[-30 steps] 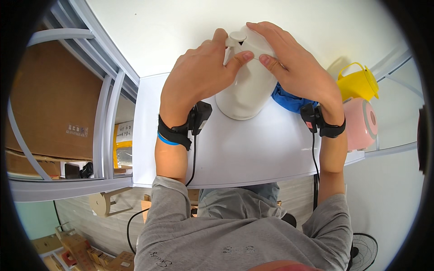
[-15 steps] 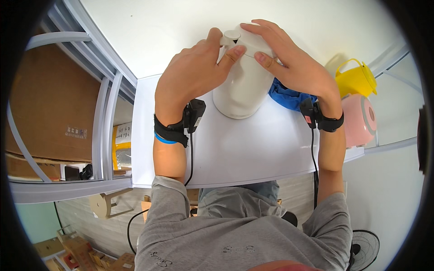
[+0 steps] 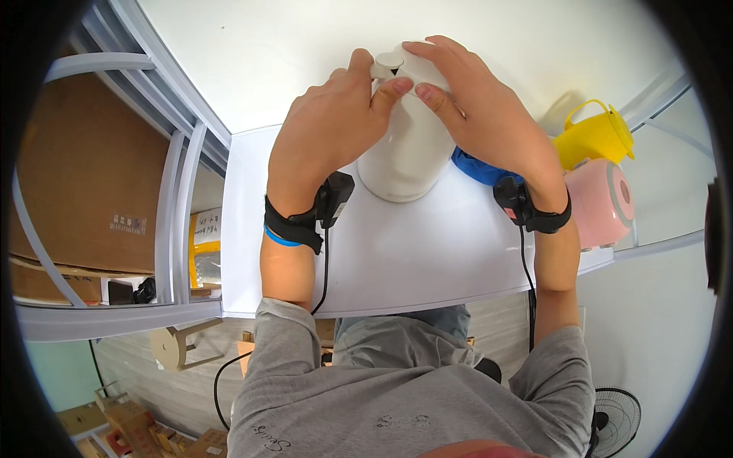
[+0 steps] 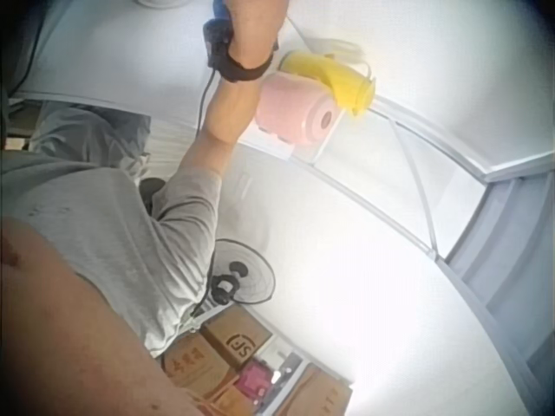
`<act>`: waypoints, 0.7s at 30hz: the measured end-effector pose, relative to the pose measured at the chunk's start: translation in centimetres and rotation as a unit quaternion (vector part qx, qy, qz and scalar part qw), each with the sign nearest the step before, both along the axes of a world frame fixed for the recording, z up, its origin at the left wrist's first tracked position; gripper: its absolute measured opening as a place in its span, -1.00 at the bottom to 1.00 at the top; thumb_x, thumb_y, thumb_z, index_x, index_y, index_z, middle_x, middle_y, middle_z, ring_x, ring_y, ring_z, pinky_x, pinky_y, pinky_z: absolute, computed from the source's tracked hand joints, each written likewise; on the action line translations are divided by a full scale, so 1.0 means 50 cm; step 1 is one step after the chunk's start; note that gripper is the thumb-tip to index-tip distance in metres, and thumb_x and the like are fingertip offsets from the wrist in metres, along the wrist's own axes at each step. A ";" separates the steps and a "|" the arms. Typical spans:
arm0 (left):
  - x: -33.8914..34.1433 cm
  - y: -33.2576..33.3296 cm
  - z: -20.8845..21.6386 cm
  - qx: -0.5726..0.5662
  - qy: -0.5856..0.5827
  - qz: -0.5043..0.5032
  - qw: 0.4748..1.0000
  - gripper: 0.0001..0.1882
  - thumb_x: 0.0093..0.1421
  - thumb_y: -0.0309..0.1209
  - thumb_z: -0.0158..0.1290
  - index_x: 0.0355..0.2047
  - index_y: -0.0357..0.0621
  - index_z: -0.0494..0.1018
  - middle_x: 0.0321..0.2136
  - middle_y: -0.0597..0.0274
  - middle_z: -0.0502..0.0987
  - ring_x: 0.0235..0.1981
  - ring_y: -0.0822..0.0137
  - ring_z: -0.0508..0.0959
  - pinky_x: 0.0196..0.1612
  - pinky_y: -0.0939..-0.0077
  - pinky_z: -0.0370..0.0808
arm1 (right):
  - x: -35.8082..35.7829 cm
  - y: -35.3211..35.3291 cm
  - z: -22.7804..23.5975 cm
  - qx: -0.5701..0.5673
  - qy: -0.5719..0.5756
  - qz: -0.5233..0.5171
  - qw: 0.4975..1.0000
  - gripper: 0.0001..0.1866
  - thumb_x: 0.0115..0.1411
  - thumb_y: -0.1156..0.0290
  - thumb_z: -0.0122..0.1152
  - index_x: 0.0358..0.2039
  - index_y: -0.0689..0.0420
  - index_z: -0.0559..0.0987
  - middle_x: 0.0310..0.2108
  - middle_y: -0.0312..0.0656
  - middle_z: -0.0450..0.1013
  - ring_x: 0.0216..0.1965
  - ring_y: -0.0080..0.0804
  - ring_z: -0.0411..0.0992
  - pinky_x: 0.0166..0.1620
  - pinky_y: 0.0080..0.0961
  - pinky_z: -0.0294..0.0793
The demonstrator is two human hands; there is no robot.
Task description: The person wipes the exterior of a pink appliance and a white kettle using a blue cloth. They rotate each item to clean multiple sides, then open the kettle lid to wipe the rim before closing it and placing both items back on the counter.
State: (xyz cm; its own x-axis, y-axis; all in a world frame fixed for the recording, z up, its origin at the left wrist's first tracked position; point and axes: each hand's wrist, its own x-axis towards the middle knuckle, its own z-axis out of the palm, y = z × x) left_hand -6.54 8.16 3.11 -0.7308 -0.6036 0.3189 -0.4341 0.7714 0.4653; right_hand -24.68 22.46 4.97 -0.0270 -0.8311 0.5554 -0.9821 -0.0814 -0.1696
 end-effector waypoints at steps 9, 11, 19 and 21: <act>-0.001 -0.006 -0.010 -0.007 0.021 -0.013 1.000 -0.27 0.64 0.34 -0.17 0.10 -0.19 0.41 -0.29 -0.04 0.77 -0.34 0.03 0.82 -0.20 0.16 0.72 | 0.006 0.002 -0.002 -0.011 0.011 -0.007 1.000 -0.51 0.60 0.16 0.23 0.45 -0.03 0.51 0.39 -0.03 0.47 0.31 0.08 0.51 0.23 -0.09 0.64; -0.002 -0.006 -0.009 0.000 0.018 -0.013 1.000 -0.26 0.64 0.34 -0.17 0.09 -0.20 0.40 -0.29 -0.06 0.76 -0.35 0.04 0.82 -0.21 0.17 0.72 | 0.007 0.000 -0.005 -0.026 0.015 -0.004 1.000 -0.51 0.58 0.15 0.25 0.42 0.02 0.53 0.32 -0.06 0.52 0.26 0.07 0.54 0.18 -0.06 0.66; 0.003 -0.013 -0.008 -0.004 0.019 -0.030 0.999 -0.25 0.65 0.31 -0.14 0.22 -0.24 0.39 -0.28 -0.11 0.76 -0.35 -0.03 0.81 -0.20 0.14 0.71 | -0.008 0.000 -0.012 -0.001 0.015 -0.006 1.000 -0.46 0.65 0.15 0.18 0.56 -0.15 0.44 0.56 -0.03 0.35 0.34 0.03 0.52 0.29 -0.15 0.60; 0.009 -0.017 -0.005 0.001 0.017 -0.037 0.999 -0.29 0.66 0.28 -0.14 0.22 -0.21 0.40 -0.29 -0.09 0.76 -0.32 -0.02 0.81 -0.19 0.13 0.69 | -0.013 0.004 -0.005 0.028 -0.032 0.006 0.999 -0.40 0.60 0.20 0.27 0.59 -0.16 0.42 0.61 -0.06 0.29 0.41 -0.01 0.47 0.31 -0.14 0.58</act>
